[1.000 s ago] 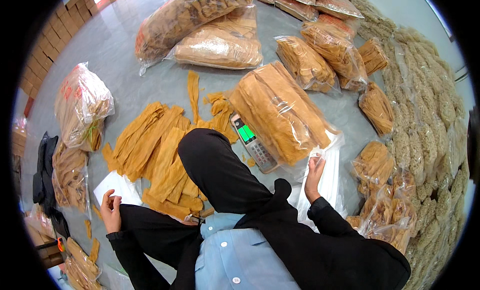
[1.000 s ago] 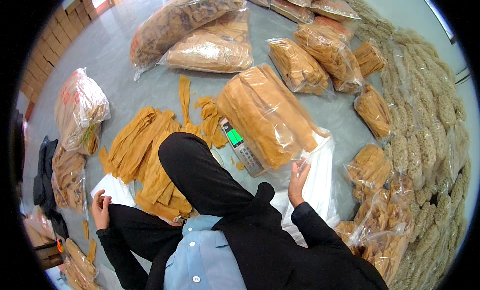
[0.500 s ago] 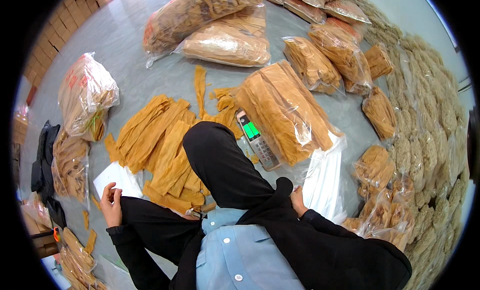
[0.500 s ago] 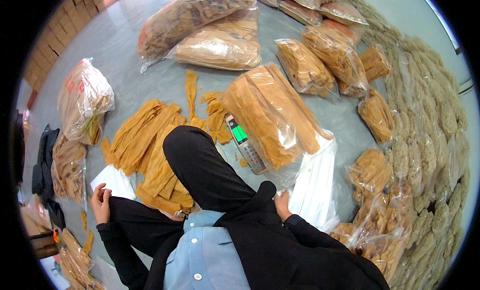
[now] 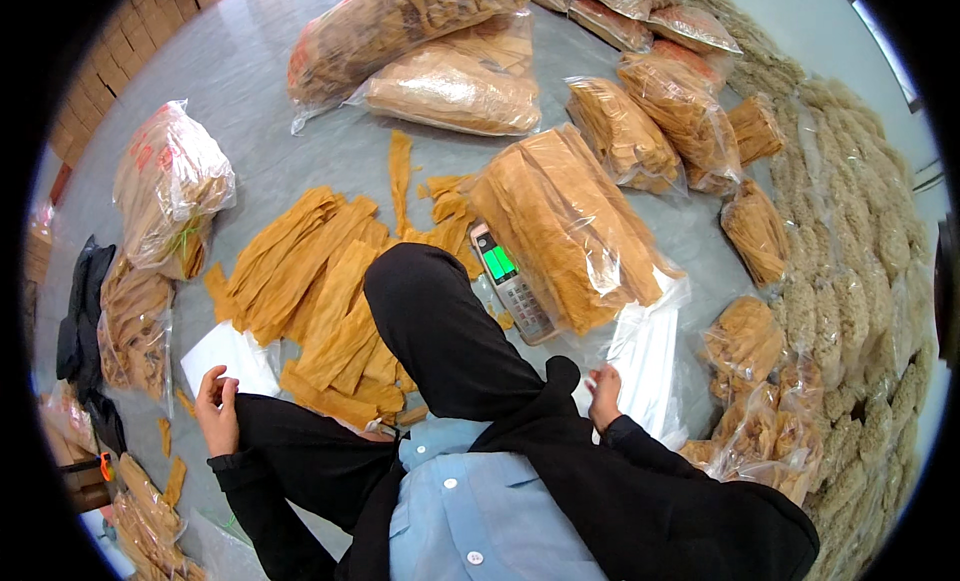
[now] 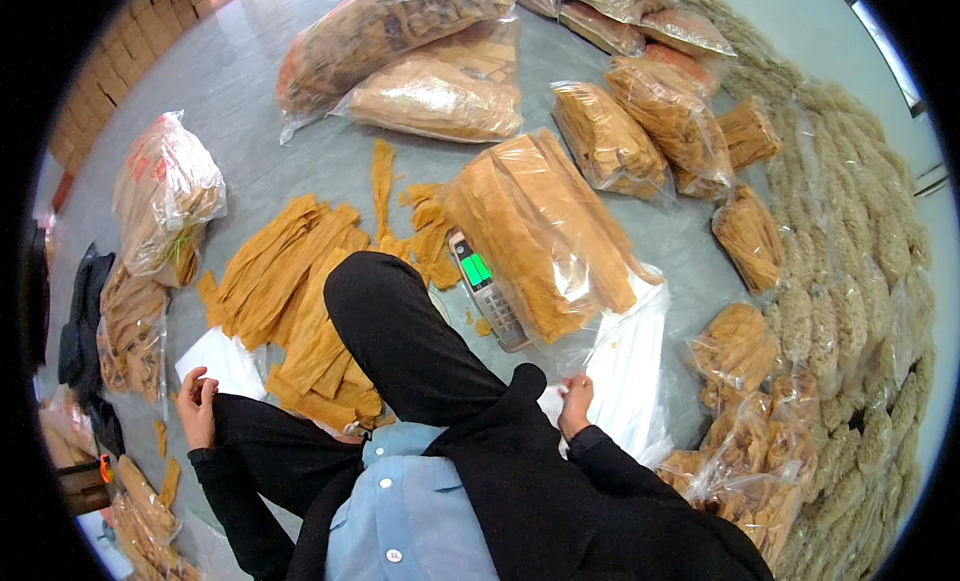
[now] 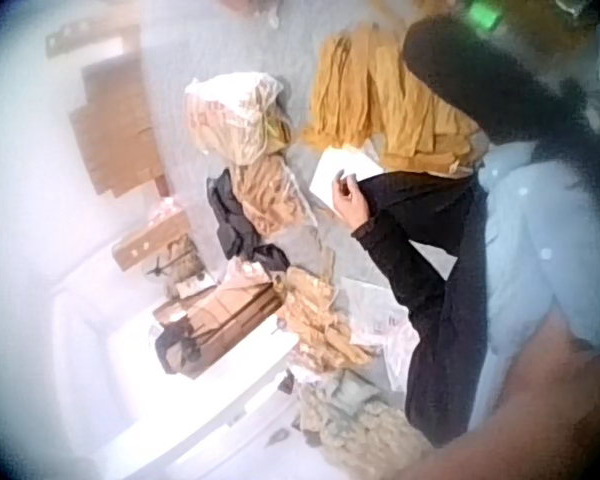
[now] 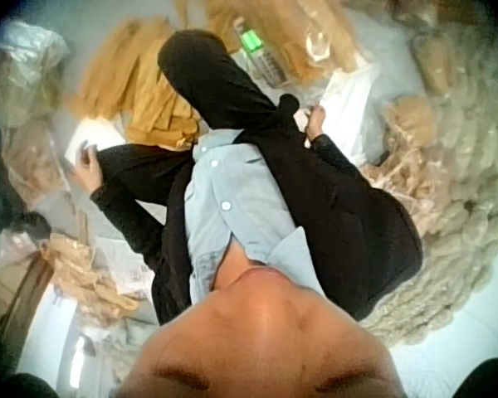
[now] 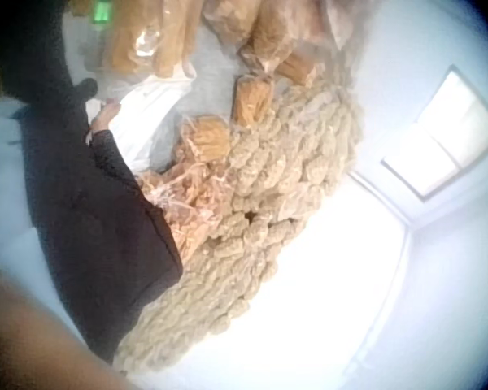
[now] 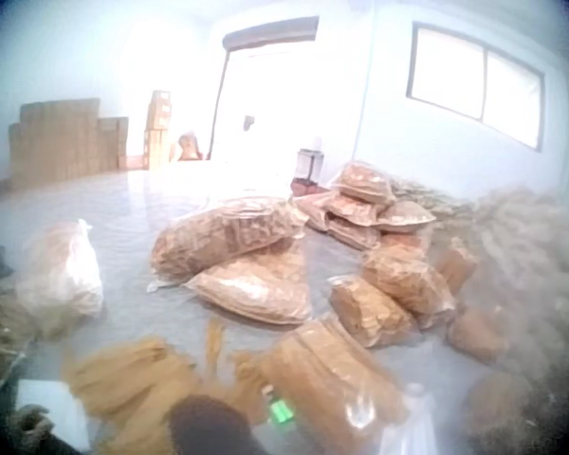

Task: The person sits on the floor and packs dried yellow strips into clear plastic bags. They gather the strips from a pile, place them into a bag, and then weigh the bag on a digital scale. The person repeats this process, handling the strips and bags by hand.

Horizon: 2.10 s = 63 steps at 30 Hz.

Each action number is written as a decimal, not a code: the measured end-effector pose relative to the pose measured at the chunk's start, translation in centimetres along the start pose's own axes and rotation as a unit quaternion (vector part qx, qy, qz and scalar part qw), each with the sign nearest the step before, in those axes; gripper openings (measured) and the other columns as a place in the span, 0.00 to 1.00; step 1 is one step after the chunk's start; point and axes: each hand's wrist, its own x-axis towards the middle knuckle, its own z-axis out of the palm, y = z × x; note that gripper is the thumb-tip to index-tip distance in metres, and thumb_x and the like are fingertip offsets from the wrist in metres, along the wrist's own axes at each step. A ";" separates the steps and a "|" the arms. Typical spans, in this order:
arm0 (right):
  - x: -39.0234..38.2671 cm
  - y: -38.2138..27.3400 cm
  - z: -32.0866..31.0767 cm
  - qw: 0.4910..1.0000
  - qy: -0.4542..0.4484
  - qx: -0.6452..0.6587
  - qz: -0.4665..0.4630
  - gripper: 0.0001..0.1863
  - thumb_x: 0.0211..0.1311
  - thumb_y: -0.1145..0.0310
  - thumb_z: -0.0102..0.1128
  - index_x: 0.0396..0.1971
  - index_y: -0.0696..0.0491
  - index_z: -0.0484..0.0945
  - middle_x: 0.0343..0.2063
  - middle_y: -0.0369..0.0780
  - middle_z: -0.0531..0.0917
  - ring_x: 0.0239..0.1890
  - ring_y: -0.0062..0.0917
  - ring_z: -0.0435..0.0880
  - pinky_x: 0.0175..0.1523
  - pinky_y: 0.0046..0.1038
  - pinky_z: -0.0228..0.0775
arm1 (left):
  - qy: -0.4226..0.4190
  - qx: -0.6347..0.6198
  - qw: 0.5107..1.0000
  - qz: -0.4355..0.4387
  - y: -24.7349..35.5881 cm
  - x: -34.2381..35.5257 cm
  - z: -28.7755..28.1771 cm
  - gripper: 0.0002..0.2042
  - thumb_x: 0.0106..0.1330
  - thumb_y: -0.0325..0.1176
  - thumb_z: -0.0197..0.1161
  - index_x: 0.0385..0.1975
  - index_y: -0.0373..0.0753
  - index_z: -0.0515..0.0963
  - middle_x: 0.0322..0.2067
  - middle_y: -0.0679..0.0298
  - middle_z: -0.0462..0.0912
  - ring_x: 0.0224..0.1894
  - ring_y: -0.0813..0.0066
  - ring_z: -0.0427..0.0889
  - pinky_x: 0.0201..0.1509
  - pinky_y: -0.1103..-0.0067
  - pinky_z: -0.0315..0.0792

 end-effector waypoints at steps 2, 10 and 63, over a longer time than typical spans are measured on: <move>1.9 -3.0 -1.6 0.996 -0.035 0.025 -0.081 0.11 0.64 0.60 0.47 0.37 0.50 0.74 0.29 0.32 0.77 0.31 0.17 0.74 0.37 0.23 0.68 | -0.009 0.002 1.000 0.003 0.3 0.2 0.5 0.11 0.62 0.29 0.55 0.43 0.33 0.72 0.28 0.65 0.77 0.32 0.80 0.75 0.39 0.84 0.69; 2.7 -15.6 0.9 0.968 -0.158 0.168 -0.103 0.15 0.61 0.69 0.52 0.47 0.54 0.70 0.38 0.36 0.78 0.40 0.22 0.77 0.42 0.23 0.70 | -0.008 0.015 1.000 0.006 0.4 0.2 0.4 0.11 0.62 0.29 0.56 0.43 0.35 0.72 0.27 0.67 0.75 0.30 0.81 0.73 0.38 0.84 0.67; 17.5 -16.5 -1.3 0.973 -0.142 -0.014 -0.182 0.25 0.66 0.60 0.46 0.56 0.61 0.60 0.45 0.42 0.75 0.43 0.29 0.75 0.47 0.28 0.67 | 0.001 0.052 0.998 0.027 -0.1 1.4 2.2 0.11 0.60 0.26 0.56 0.42 0.35 0.73 0.26 0.68 0.74 0.27 0.84 0.69 0.32 0.85 0.64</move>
